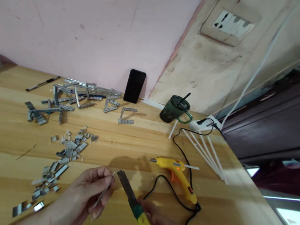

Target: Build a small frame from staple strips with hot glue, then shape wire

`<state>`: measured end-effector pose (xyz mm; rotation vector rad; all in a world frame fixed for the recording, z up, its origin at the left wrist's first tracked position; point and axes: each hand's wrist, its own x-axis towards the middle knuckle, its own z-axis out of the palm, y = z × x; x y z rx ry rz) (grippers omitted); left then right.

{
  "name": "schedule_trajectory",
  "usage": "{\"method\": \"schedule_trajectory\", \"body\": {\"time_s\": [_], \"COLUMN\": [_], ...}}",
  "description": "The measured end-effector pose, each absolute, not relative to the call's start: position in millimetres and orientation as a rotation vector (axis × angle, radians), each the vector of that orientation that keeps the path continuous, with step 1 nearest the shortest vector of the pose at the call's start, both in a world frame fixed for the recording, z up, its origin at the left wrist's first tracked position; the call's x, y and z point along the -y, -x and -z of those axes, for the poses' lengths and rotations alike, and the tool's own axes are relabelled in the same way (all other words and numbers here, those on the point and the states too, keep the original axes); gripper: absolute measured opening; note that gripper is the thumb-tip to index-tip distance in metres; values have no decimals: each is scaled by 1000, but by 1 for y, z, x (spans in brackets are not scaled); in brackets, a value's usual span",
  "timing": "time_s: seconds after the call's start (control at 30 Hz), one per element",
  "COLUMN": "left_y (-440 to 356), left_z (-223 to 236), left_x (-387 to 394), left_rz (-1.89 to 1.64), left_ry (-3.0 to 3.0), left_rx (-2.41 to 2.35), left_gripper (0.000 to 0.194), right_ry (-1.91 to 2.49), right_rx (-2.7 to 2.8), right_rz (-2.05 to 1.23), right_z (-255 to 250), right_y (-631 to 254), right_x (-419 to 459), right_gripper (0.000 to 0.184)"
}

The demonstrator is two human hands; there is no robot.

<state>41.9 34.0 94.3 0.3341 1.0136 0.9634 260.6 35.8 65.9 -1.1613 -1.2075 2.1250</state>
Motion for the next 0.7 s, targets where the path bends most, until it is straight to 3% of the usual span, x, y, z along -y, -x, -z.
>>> {"method": "schedule_trajectory", "body": {"time_s": [0.03,0.13,0.23,0.7], "left_y": [-43,-46,-47,-45], "left_z": [-94,-92,-90,-97], "left_x": [-33,-31,-30,-31], "left_rz": [-964,-940,-938,-818], "left_ry": [-342,-332,-306,-273], "left_rx": [-1018,-1012,-1013,-872], "left_gripper": [28,29,26,33], "right_ry": [1213,1410,1479,1298], "right_rx": [1131,1045,1090,1672], "right_rz": [-2176,-2245,-2232,-2059], "right_z": [-62,-43,-27,-44], "right_y": [-258,-254,-256,-268], "right_x": [-37,-42,-45,-43], "right_gripper": [19,41,46,9]}}
